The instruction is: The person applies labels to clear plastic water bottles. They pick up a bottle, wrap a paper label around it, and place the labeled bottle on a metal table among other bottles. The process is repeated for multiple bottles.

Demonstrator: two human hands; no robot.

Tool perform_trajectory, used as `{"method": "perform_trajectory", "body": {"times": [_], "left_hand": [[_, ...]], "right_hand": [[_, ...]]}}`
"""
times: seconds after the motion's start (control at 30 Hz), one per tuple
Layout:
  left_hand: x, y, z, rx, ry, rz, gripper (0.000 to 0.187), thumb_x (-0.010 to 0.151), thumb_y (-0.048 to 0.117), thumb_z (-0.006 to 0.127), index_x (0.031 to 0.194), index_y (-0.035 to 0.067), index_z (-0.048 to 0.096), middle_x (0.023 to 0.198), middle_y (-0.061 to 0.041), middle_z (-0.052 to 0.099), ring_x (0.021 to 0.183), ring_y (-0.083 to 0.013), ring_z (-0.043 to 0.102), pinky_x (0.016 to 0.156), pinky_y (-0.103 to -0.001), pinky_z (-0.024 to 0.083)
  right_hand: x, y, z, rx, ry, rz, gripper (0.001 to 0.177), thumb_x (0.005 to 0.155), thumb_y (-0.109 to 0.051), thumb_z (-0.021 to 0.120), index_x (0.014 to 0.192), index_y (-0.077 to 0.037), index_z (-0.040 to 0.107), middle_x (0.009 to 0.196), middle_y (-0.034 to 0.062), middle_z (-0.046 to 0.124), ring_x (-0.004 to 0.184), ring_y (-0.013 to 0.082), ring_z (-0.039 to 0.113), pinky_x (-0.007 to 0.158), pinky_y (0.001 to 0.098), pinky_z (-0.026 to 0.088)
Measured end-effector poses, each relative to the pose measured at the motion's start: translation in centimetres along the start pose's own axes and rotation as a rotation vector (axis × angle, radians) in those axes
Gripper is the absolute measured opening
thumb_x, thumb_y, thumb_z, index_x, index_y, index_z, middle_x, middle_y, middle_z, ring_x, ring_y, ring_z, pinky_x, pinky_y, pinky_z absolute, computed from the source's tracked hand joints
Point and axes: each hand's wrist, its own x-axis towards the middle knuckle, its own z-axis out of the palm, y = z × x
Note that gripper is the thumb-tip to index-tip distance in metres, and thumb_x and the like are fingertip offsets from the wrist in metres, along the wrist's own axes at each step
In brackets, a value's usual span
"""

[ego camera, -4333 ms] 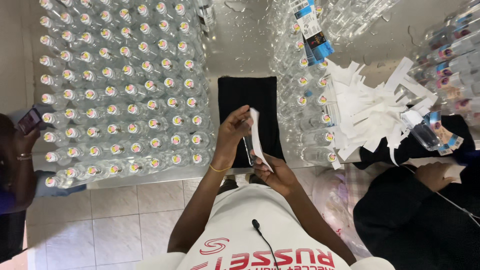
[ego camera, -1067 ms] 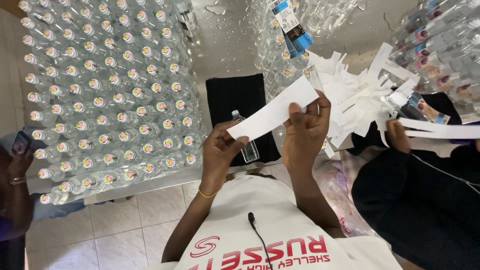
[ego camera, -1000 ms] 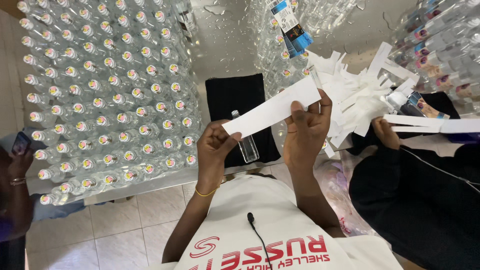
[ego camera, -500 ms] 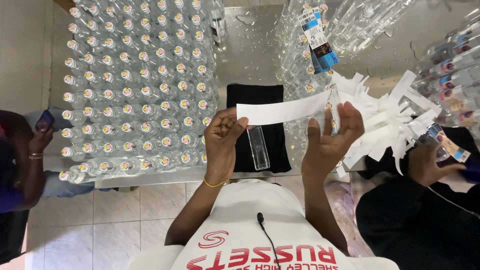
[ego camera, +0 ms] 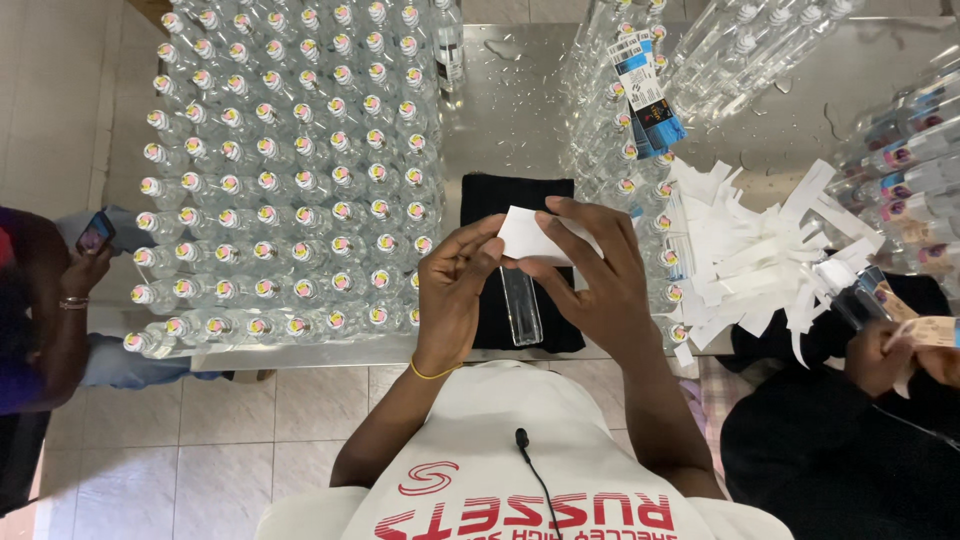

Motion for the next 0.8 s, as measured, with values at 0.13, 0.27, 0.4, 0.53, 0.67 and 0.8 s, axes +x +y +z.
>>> {"method": "perform_trajectory", "body": {"times": [0.13,0.27,0.4,0.53,0.67,0.8], "left_hand": [[-0.1,0.0,-0.3,-0.029,-0.004,0.001,0.032,0.108,0.008,0.068,0.136,-0.005,0.071,0.123,-0.021,0.079,0.103,-0.019,0.078,0.096,-0.034,0.065],[-0.1,0.2,-0.4,-0.041,-0.023,0.012,0.033,0.107,0.008,0.069,0.136,-0.006,0.07,0.123,-0.023,0.079,0.105,-0.0213,0.078,0.097,-0.036,0.065],[0.1,-1.3,-1.2,-0.022,-0.035,0.037,0.035,0.104,0.005,0.073,0.137,-0.004,0.07,0.122,-0.021,0.079,0.108,-0.0219,0.078,0.099,-0.036,0.063],[0.4,-2.9,-1.1,-0.058,0.002,0.052,0.022,0.101,0.001,0.076,0.122,-0.005,0.074,0.108,-0.018,0.081,0.095,-0.0219,0.08,0.091,-0.037,0.065],[0.6,-3.1,-0.7,0.005,-0.009,0.052,0.014,0.101,-0.001,0.076,0.115,-0.005,0.076,0.098,-0.012,0.079,0.09,-0.0179,0.079,0.087,-0.034,0.065],[0.5,-2.6,0.4,0.156,0.008,0.091,0.012,0.098,0.001,0.08,0.11,-0.001,0.08,0.095,-0.009,0.078,0.092,-0.0086,0.069,0.085,-0.032,0.063]], "right_hand": [[0.4,-0.5,-0.1,0.009,0.005,-0.042,0.05,0.092,-0.021,0.094,0.132,0.003,0.076,0.131,0.0193,0.071,0.12,0.0342,0.072,0.101,0.0465,0.062],[0.7,-0.9,-0.3,-0.085,-0.001,-0.067,0.049,0.095,-0.021,0.092,0.134,0.005,0.075,0.132,0.0205,0.07,0.117,0.0332,0.071,0.097,0.0443,0.062],[0.7,-1.3,-0.3,-0.138,-0.008,-0.068,0.045,0.098,-0.02,0.09,0.135,0.002,0.076,0.134,0.0191,0.066,0.117,0.0331,0.068,0.094,0.0455,0.062],[1.2,-1.9,0.0,-0.16,0.014,-0.103,0.039,0.097,-0.015,0.09,0.131,0.001,0.078,0.132,0.0234,0.071,0.115,0.0386,0.072,0.1,0.0509,0.06],[0.9,-2.8,0.5,0.077,0.004,0.117,0.027,0.102,-0.008,0.082,0.127,0.003,0.079,0.13,0.0219,0.074,0.123,0.04,0.072,0.109,0.0561,0.056],[-1.7,-1.6,1.4,0.369,-0.007,0.471,0.027,0.094,-0.009,0.089,0.119,-0.004,0.082,0.114,0.0122,0.083,0.111,0.0319,0.081,0.099,0.0475,0.064]]}}
